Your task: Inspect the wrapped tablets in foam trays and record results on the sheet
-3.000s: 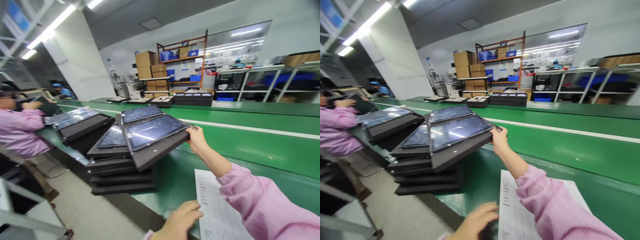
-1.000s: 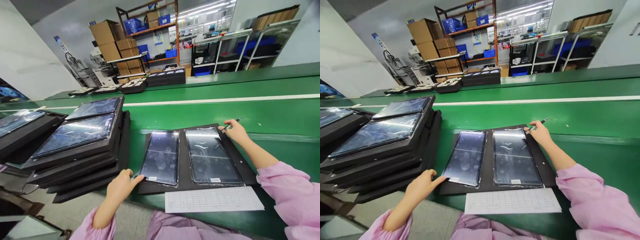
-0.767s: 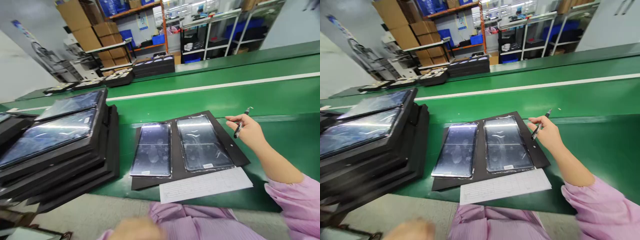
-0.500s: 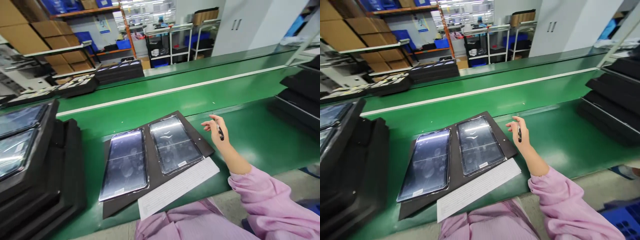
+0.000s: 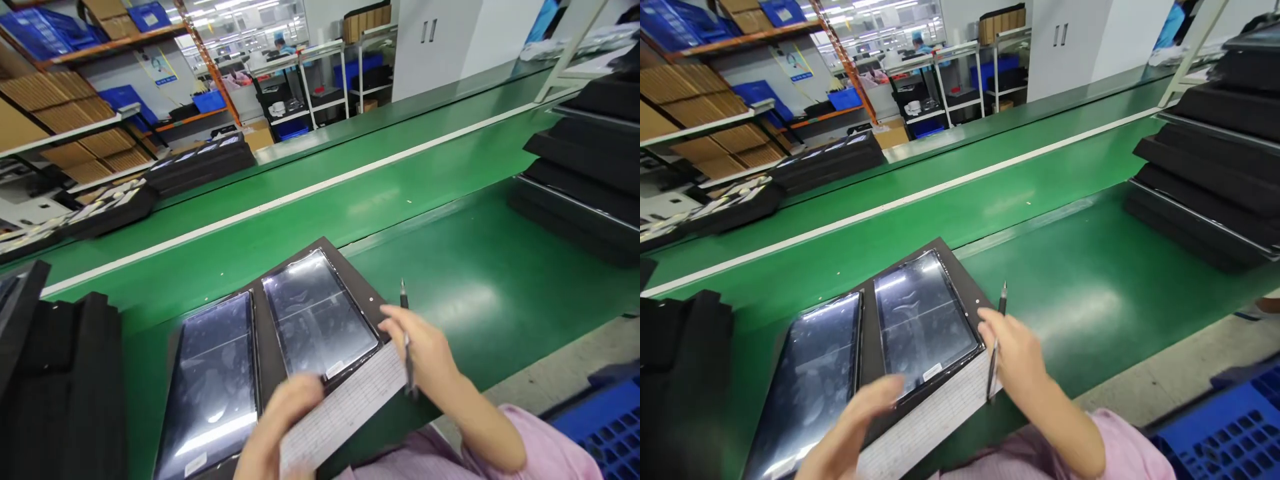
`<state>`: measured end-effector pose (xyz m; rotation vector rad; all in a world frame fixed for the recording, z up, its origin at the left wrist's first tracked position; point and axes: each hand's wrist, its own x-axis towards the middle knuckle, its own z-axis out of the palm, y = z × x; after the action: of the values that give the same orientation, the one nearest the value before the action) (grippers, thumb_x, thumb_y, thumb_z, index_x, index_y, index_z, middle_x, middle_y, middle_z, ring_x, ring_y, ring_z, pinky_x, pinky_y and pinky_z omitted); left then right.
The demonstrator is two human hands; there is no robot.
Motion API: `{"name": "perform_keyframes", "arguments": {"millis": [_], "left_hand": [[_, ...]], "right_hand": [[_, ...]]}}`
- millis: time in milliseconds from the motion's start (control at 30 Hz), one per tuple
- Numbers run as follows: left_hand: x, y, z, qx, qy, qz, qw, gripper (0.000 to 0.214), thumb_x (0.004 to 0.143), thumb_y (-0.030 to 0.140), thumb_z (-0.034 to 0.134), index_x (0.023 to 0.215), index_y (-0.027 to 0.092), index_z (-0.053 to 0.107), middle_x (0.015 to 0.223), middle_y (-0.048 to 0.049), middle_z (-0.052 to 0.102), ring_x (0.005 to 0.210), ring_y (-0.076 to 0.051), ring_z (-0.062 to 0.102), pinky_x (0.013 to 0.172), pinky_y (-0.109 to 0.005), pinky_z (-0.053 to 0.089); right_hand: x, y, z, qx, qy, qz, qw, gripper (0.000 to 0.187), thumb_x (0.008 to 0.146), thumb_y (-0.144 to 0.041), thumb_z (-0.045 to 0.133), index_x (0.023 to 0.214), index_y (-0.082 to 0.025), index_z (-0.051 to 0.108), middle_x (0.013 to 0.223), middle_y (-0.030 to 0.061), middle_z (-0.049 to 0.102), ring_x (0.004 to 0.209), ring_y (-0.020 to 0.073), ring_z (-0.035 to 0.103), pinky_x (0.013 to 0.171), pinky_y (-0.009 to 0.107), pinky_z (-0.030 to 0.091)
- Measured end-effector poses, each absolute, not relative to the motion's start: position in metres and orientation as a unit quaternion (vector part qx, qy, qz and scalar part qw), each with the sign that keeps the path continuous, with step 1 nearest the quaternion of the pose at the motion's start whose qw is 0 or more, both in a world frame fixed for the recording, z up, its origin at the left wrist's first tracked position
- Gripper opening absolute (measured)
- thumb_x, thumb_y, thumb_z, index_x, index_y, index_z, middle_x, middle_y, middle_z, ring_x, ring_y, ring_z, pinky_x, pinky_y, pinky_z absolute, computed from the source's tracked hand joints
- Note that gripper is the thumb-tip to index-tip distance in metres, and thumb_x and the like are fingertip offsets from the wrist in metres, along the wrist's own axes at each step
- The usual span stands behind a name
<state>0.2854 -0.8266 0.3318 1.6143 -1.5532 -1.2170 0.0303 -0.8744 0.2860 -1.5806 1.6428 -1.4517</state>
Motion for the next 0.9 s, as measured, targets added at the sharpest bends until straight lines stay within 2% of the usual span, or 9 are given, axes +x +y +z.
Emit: {"name": "perform_keyframes", "arguments": {"millis": [100,167,233,300,400,467,667,767,900], "left_hand": [[0.258,-0.856,0.308,0.695,-0.558,-0.323,0.32,0.062,0.062,0.055,0.066,0.117,0.028,0.057,0.141,-0.0086,0.041,0.135,-0.034,0.028,0.112,-0.051,0.019],[0.246,-0.864,0.299,0.71,-0.528,-0.32,0.338,0.073,0.064,0.055,0.063,0.129,0.026,0.045,0.146,-0.0082,0.033,0.137,-0.032,0.022,0.113,-0.049,0.017],[0.242,-0.866,0.301,0.706,-0.478,-0.366,0.374,0.079,0.066,0.055,0.06,0.135,0.027,0.034,0.149,-0.0055,0.027,0.139,-0.029,0.018,0.113,-0.046,0.019],[0.241,-0.867,0.31,0.71,-0.402,-0.408,0.41,0.081,0.065,0.053,0.059,0.136,0.027,0.03,0.15,-0.0043,0.026,0.139,-0.028,0.018,0.112,-0.045,0.022],[0.242,-0.869,0.325,0.718,-0.311,-0.436,0.444,0.078,0.064,0.046,0.057,0.135,0.026,0.03,0.149,-0.0037,0.028,0.138,-0.025,0.023,0.113,-0.043,0.023],[0.242,-0.869,0.328,0.718,-0.288,-0.44,0.455,0.074,0.064,0.042,0.057,0.133,0.026,0.033,0.149,-0.0035,0.029,0.137,-0.023,0.024,0.113,-0.04,0.021],[0.24,-0.863,0.311,0.718,-0.336,-0.421,0.442,0.077,0.064,0.044,0.06,0.133,0.024,0.033,0.149,-0.0044,0.029,0.138,-0.023,0.022,0.113,-0.036,0.024],[0.239,-0.859,0.304,0.707,-0.35,-0.421,0.448,0.077,0.065,0.048,0.063,0.133,0.024,0.034,0.15,-0.006,0.027,0.138,-0.023,0.021,0.113,-0.036,0.021],[0.24,-0.853,0.301,0.689,-0.334,-0.421,0.486,0.079,0.066,0.051,0.066,0.132,0.021,0.036,0.149,-0.0084,0.029,0.138,-0.024,0.022,0.113,-0.038,0.019]], "right_hand": [[0.042,-0.854,0.273,-0.627,0.604,-0.471,0.144,0.022,0.086,-0.028,0.049,0.1,-0.025,0.065,0.086,0.0085,0.069,0.071,0.027,0.061,0.062,0.04,0.049],[0.049,-0.848,0.269,-0.621,0.596,-0.484,0.161,0.023,0.085,-0.026,0.049,0.104,-0.023,0.062,0.095,0.01,0.068,0.077,0.028,0.06,0.066,0.042,0.05],[0.053,-0.846,0.268,-0.571,0.601,-0.51,0.229,0.024,0.082,-0.027,0.053,0.104,-0.023,0.061,0.093,0.0096,0.067,0.078,0.0269,0.061,0.068,0.042,0.051],[0.054,-0.845,0.269,-0.491,0.602,-0.531,0.338,0.023,0.079,-0.029,0.057,0.101,-0.023,0.061,0.085,0.0068,0.066,0.074,0.024,0.062,0.066,0.039,0.053],[0.056,-0.845,0.273,-0.37,0.549,-0.579,0.476,0.02,0.076,-0.031,0.061,0.094,-0.024,0.059,0.085,0.0054,0.068,0.074,0.0211,0.065,0.064,0.034,0.054],[0.059,-0.845,0.278,-0.331,0.512,-0.611,0.505,0.018,0.074,-0.028,0.064,0.091,-0.024,0.058,0.088,0.0051,0.07,0.075,0.0196,0.066,0.064,0.03,0.055],[0.067,-0.84,0.304,-0.433,0.467,-0.638,0.433,0.025,0.077,-0.016,0.065,0.096,-0.031,0.065,0.081,-0.0011,0.071,0.063,0.014,0.066,0.058,0.023,0.056],[0.068,-0.839,0.309,-0.497,0.433,-0.64,0.396,0.029,0.078,-0.012,0.064,0.101,-0.03,0.065,0.091,0.0015,0.071,0.079,0.0185,0.069,0.068,0.028,0.059],[0.067,-0.84,0.303,-0.545,0.386,-0.642,0.377,0.033,0.079,-0.004,0.06,0.105,-0.025,0.062,0.1,0.0055,0.071,0.102,0.023,0.063,0.086,0.035,0.055]]}}
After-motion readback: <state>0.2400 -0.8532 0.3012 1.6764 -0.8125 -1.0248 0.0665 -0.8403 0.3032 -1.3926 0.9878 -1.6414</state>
